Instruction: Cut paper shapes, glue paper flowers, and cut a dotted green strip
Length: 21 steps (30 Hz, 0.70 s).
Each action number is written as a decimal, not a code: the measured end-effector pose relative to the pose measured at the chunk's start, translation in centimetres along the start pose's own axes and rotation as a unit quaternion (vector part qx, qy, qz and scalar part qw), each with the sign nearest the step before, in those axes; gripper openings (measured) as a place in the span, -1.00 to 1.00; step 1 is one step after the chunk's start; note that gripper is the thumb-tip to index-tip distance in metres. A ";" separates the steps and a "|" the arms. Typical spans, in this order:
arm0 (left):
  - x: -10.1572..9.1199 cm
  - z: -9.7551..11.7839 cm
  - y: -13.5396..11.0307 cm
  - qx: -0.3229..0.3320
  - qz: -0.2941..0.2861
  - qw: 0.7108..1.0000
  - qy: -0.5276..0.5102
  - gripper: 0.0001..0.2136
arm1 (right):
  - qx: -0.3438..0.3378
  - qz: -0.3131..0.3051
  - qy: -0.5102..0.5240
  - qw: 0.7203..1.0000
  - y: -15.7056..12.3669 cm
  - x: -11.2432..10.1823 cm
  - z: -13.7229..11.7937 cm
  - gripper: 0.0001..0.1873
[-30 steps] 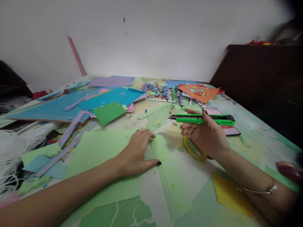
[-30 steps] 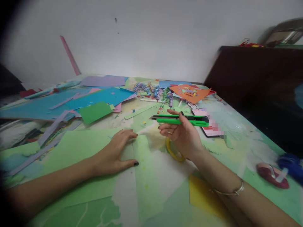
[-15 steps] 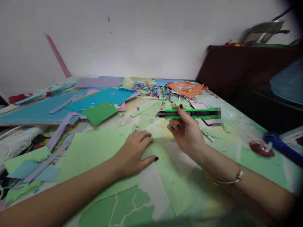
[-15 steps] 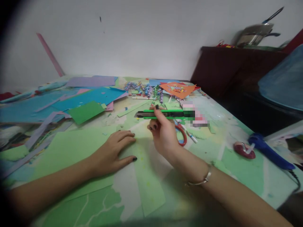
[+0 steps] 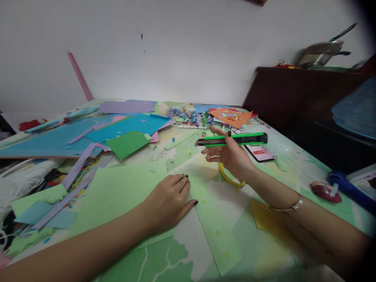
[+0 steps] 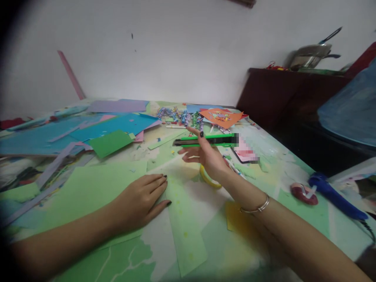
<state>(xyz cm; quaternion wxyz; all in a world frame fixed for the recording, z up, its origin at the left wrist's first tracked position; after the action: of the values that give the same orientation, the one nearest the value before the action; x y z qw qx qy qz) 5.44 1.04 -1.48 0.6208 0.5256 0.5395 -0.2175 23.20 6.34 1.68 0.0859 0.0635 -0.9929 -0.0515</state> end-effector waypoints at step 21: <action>-0.3 -0.7 0.0 -0.061 -0.006 0.998 -0.032 -0.48 | 0.053 0.048 -0.073 0.995 -0.3 -0.3 4.6 -0.83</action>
<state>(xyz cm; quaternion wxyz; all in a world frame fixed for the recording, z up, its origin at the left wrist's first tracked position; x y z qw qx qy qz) 5.04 1.62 -1.09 0.6674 0.4760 0.5349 -0.2047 22.67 6.51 -2.93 0.0122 0.0162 -0.9998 0.0008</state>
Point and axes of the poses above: each hand's wrist, its own y-axis towards the middle knuckle, its own x-axis out of the palm, z = x × y, the point moved 5 cm from there along y, towards the middle knuckle
